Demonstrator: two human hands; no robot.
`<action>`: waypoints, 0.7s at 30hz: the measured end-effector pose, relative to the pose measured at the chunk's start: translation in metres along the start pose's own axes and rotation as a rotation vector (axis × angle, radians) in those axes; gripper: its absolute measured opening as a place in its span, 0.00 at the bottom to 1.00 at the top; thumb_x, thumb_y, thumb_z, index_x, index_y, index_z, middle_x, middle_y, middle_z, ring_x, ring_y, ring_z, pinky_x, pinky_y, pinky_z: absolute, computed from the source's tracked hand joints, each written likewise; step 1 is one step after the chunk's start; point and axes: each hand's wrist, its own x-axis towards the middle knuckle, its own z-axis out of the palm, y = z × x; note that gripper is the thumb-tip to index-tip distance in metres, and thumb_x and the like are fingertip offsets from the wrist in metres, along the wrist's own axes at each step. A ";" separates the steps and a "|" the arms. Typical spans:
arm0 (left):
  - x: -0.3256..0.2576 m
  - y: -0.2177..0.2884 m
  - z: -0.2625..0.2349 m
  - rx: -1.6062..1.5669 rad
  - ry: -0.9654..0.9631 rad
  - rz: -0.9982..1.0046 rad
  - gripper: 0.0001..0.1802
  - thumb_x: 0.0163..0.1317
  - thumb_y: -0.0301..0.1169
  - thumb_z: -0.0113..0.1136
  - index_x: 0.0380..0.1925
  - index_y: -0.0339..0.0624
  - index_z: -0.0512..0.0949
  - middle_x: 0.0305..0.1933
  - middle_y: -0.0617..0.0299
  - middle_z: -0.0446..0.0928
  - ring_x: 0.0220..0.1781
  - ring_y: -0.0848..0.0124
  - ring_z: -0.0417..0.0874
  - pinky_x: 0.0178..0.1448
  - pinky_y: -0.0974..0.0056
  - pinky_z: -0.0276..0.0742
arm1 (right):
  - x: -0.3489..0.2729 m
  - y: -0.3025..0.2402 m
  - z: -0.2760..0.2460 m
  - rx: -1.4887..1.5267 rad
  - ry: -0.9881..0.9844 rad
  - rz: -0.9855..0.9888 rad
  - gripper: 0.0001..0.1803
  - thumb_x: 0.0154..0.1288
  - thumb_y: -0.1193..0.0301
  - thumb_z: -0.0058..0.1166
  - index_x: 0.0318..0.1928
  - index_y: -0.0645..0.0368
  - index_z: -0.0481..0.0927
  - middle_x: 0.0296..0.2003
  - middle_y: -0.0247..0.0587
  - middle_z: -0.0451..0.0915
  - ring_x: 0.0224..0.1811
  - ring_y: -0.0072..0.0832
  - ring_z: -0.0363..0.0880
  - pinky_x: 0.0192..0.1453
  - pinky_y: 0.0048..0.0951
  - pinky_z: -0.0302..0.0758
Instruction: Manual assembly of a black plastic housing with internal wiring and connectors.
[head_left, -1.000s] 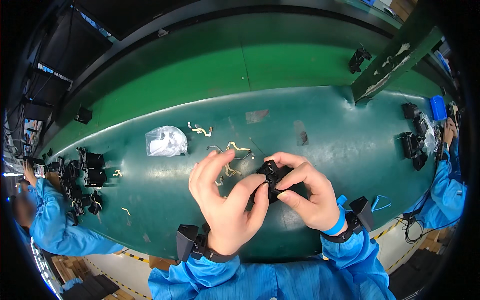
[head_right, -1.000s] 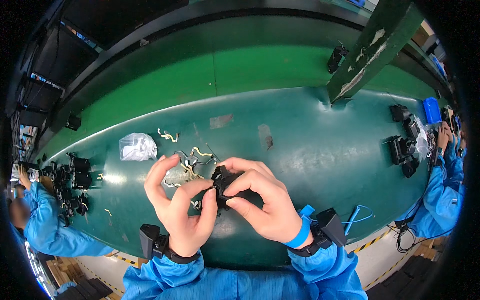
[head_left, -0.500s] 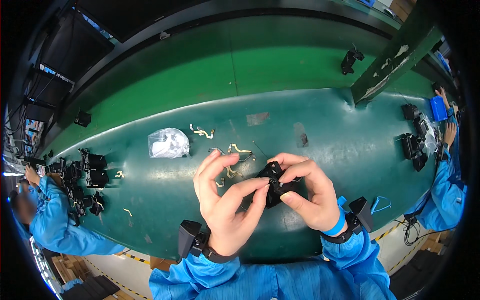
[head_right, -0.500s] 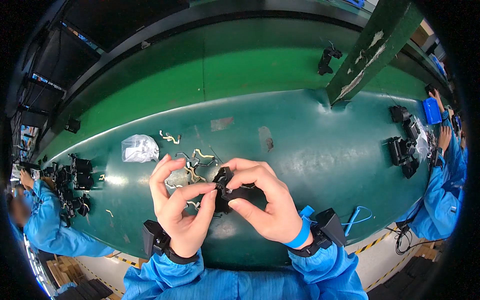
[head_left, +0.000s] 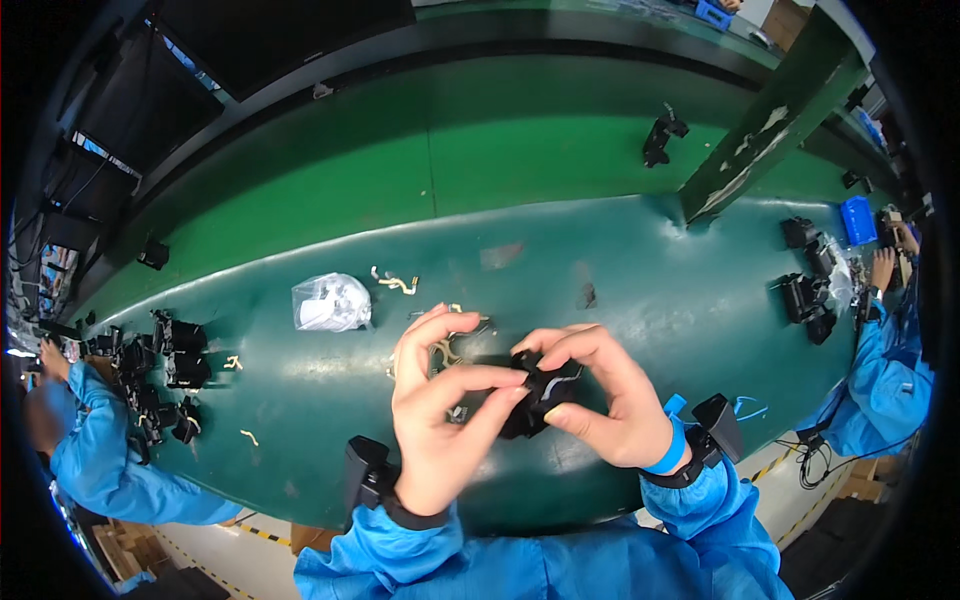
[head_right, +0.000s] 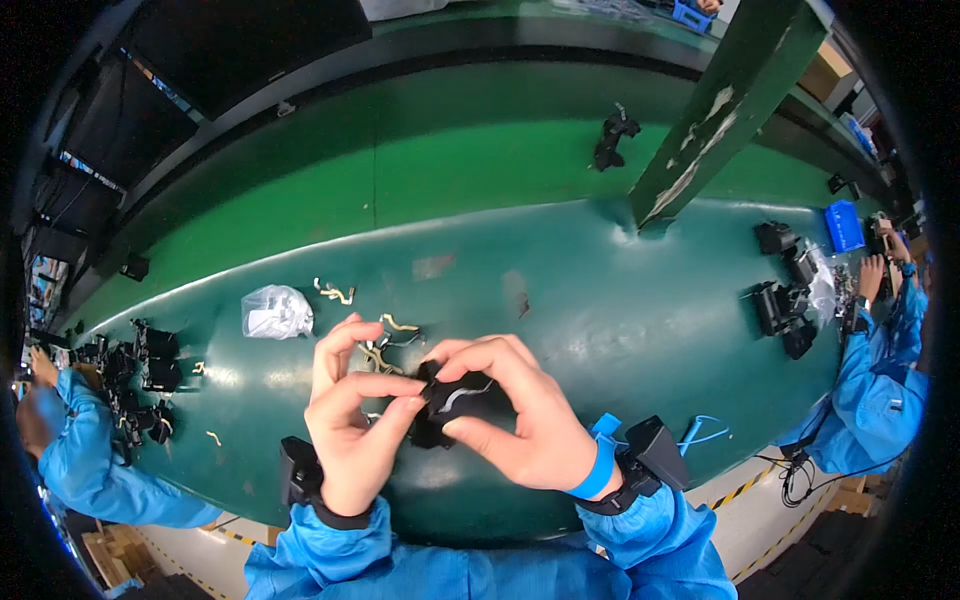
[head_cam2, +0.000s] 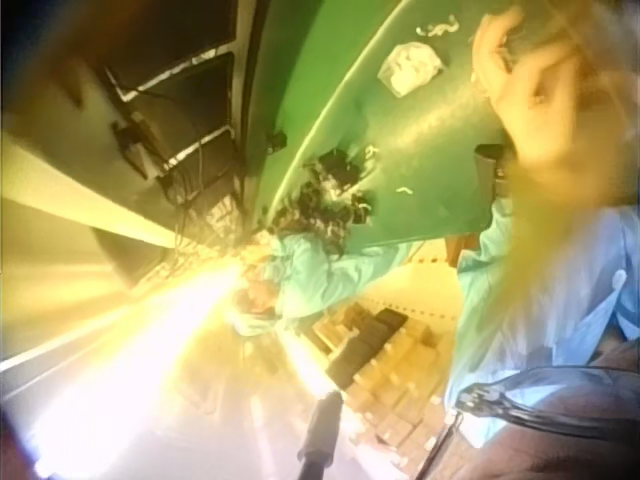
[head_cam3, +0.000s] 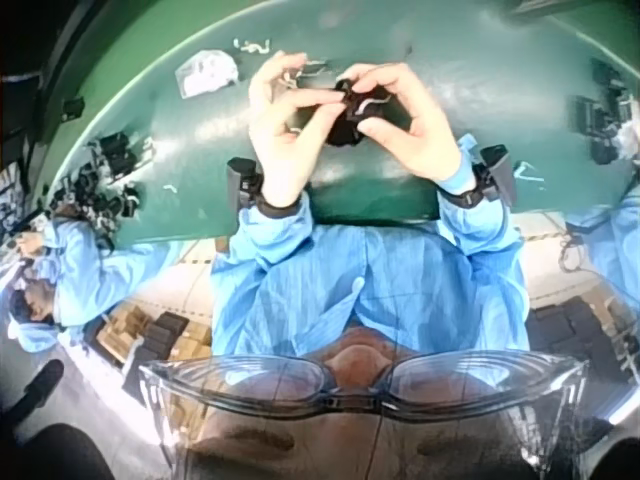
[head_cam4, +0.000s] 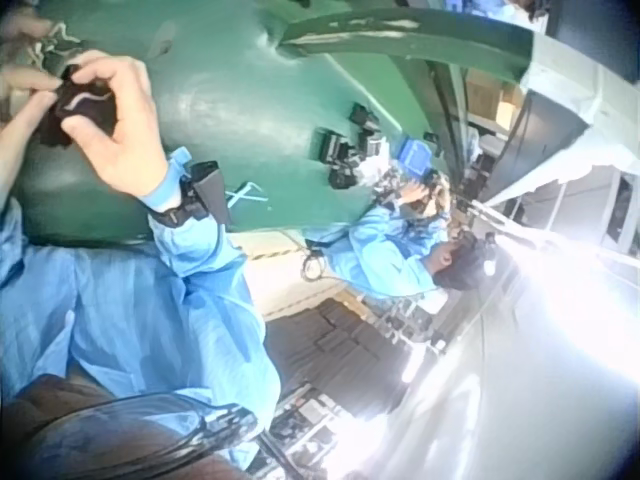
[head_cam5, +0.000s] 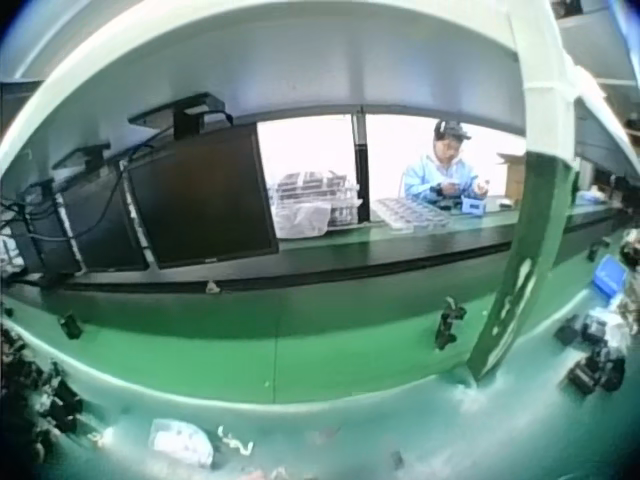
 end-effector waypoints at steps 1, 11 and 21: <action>0.001 -0.004 -0.003 -0.157 -0.030 -0.064 0.11 0.43 0.23 0.73 0.29 0.49 0.86 0.55 0.54 0.74 0.65 0.53 0.69 0.73 0.47 0.57 | 0.003 -0.005 -0.001 -0.013 -0.001 -0.005 0.23 0.54 0.81 0.62 0.51 0.58 0.73 0.55 0.44 0.74 0.57 0.40 0.72 0.64 0.37 0.67; 0.021 -0.005 -0.025 -0.043 0.220 -0.036 0.11 0.54 0.22 0.65 0.39 0.41 0.82 0.53 0.55 0.73 0.59 0.63 0.72 0.62 0.59 0.66 | 0.110 -0.011 -0.008 -0.457 0.071 -0.277 0.23 0.54 0.76 0.59 0.52 0.59 0.72 0.50 0.45 0.75 0.56 0.42 0.70 0.63 0.37 0.67; 0.021 -0.028 -0.033 0.499 -0.052 -0.128 0.08 0.52 0.21 0.66 0.34 0.39 0.79 0.32 0.58 0.78 0.29 0.64 0.77 0.35 0.62 0.74 | 0.250 0.052 -0.040 -1.094 0.401 -0.291 0.27 0.54 0.67 0.67 0.53 0.59 0.72 0.48 0.45 0.80 0.56 0.46 0.72 0.61 0.45 0.67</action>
